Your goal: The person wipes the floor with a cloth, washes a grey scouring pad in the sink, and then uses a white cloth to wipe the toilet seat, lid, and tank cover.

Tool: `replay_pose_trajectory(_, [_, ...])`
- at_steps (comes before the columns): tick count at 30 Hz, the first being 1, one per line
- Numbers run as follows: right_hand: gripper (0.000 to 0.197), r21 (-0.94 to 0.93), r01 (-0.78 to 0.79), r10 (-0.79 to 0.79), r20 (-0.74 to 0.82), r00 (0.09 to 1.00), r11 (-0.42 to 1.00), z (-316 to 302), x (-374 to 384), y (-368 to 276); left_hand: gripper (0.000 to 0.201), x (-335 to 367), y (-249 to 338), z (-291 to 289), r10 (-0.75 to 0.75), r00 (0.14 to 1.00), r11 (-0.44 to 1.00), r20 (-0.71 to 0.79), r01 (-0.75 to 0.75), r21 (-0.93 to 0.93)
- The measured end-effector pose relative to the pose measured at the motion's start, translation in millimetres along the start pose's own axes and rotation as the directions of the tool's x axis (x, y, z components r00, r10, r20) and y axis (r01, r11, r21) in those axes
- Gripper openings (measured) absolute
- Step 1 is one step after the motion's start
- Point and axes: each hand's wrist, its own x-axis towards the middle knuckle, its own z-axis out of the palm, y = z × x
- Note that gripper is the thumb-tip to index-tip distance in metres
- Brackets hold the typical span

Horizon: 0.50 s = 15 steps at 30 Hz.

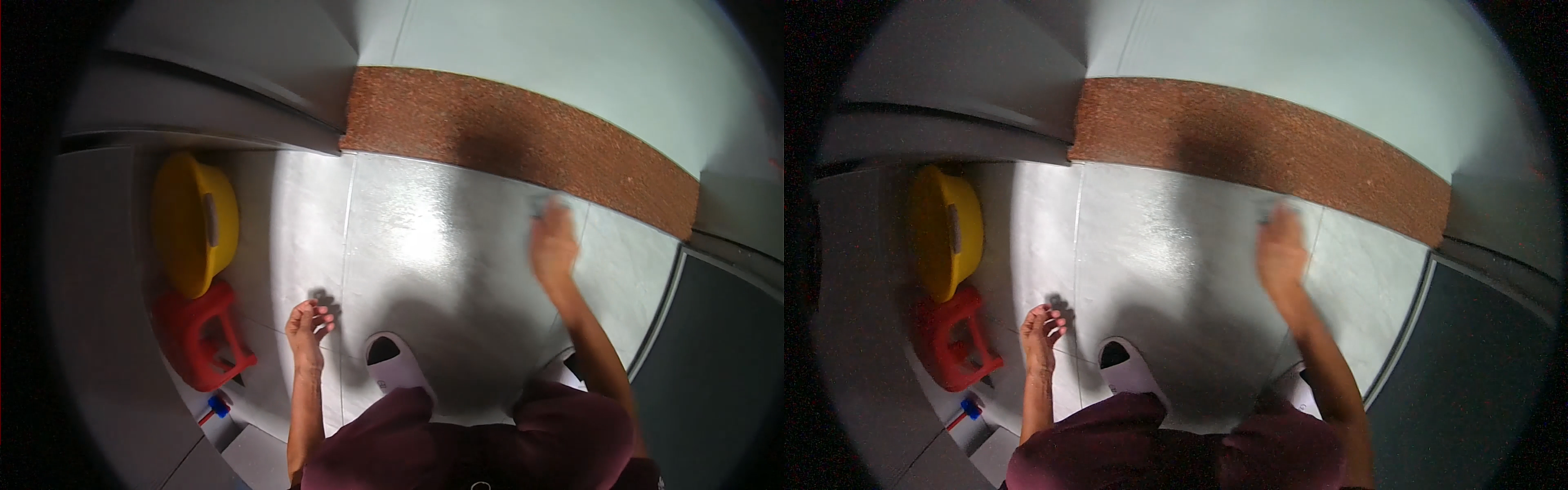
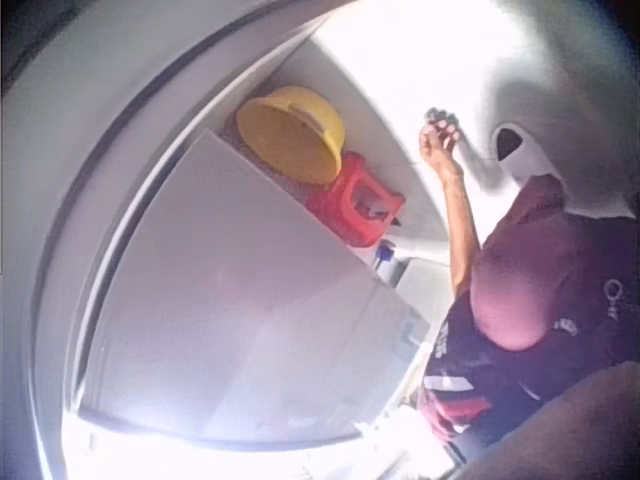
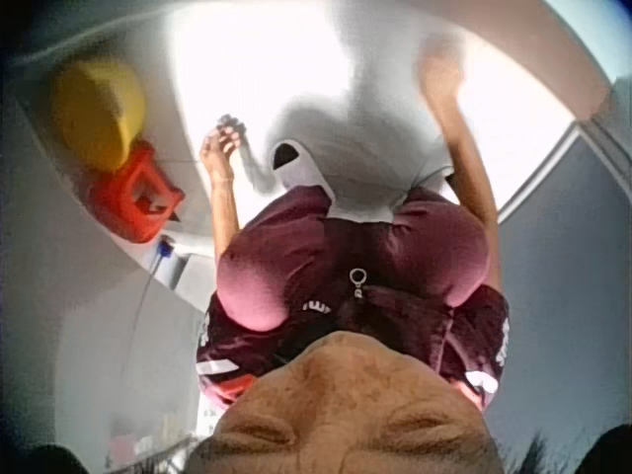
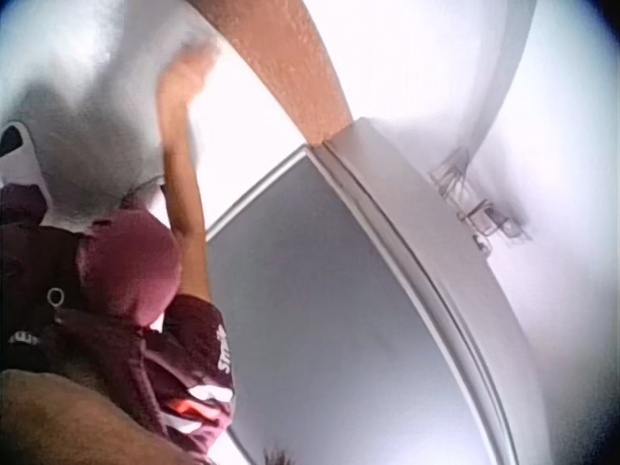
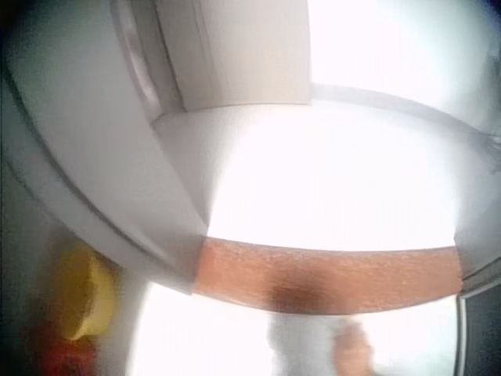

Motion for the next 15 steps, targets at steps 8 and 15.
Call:
replay_pose_trajectory(8, [0.048, 0.233, 0.709, -0.746, 0.169, 0.644, 0.665, -6.0, -63.8, -141.0, 0.017, 19.5, 28.4, 19.5, 0.095, 0.993, 0.995, 0.076, -0.093, -0.029])
replay_pose_trajectory(15, [0.042, 0.166, 0.541, -0.565, 0.284, 0.775, 0.825, -59.8, -90.8, -39.2, 0.018, 30.0, 36.5, 50.0, 0.131, 0.971, 0.987, 0.200, -0.147, 0.068])
